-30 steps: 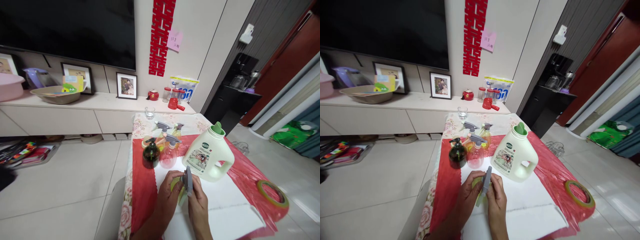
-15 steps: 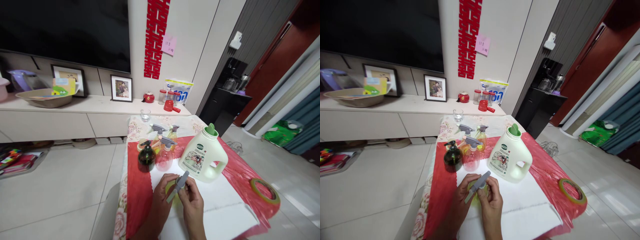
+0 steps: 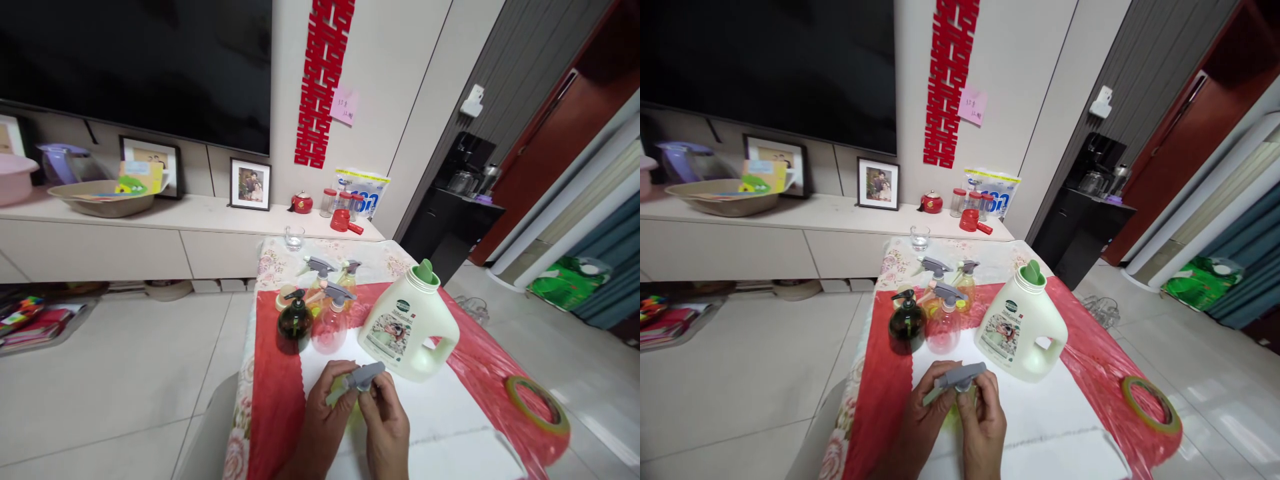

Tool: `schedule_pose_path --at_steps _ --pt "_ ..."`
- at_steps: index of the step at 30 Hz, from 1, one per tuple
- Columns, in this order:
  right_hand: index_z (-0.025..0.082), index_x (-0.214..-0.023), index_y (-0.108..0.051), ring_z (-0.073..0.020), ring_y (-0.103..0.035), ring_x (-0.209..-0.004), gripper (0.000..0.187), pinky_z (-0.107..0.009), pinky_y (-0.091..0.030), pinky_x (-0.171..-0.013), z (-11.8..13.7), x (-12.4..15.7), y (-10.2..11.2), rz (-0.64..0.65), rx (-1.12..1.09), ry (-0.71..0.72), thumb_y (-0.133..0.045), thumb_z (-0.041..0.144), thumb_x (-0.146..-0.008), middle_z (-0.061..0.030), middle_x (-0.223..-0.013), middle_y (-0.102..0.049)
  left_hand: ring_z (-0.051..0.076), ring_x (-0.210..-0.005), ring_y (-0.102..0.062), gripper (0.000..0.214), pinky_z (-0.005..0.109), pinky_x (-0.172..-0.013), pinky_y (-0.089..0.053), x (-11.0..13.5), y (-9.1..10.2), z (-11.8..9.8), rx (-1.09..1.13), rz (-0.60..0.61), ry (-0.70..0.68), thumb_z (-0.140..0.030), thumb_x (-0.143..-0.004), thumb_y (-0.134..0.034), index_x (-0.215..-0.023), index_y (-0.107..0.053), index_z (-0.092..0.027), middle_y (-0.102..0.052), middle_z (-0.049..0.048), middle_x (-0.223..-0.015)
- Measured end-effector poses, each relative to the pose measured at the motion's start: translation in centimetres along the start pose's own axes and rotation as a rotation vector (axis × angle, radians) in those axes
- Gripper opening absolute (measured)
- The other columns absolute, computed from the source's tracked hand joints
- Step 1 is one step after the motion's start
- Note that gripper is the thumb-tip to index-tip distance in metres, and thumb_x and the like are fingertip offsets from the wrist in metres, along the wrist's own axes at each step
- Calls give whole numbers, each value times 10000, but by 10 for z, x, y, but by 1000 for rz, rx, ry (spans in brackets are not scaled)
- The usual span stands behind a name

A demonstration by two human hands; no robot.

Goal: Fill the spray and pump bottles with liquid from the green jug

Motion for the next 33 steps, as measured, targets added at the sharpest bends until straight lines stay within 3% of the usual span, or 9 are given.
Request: schedule_pose_path --at_steps 10,17,22,28,33 --pt "140 -1168 -714 -144 -579 -1129 312 -156 -505 -951 -2 -3 -1 116 -15 0 -597 382 -1008 -104 -1179 -561 231 -1080 -679 281 341 -973 -554 -3 -1 5 30 12 18 -428 -895 -688 -1078 -698 -215 -730 77 -1116" --pt "130 -1128 -685 -131 -584 -1087 309 -151 -503 -935 -5 0 0 15 -37 12 -716 356 -919 -97 -1188 -560 237 -1083 -661 314 345 -965 -550 -1 1 0 14 6 1 -448 -918 -647 -1125 -694 -217 -706 81 -1130" --pt "122 -1118 -668 -145 -596 -1046 335 -183 -517 -923 -7 -1 -2 39 -57 -8 -726 377 -909 -104 -1152 -575 229 -1049 -670 295 317 -928 -560 -2 1 2 43 -7 22 -441 -882 -702 -1068 -696 -213 -711 69 -1070" --pt "131 -1171 -711 -161 -559 -1179 320 -168 -490 -990 -18 -1 5 123 -26 -30 -638 378 -980 -112 -1220 -553 242 -1065 -675 328 338 -967 -537 -5 -2 7 56 10 61 -468 -884 -688 -1062 -698 -192 -718 92 -1099" --pt "118 -1064 -710 -144 -586 -1051 323 -169 -514 -900 -21 -1 6 52 -37 -19 -719 403 -914 -103 -1136 -574 245 -1036 -689 339 335 -929 -553 -2 3 8 68 -27 84 -478 -875 -689 -1065 -681 -198 -728 89 -1085"
Point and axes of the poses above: each hand's wrist, its own x-axis away from the middle knuckle, its own y-axis out of the back of the hand, z = x × y, the point moved 7 cm from there along -x, towards the middle knuckle
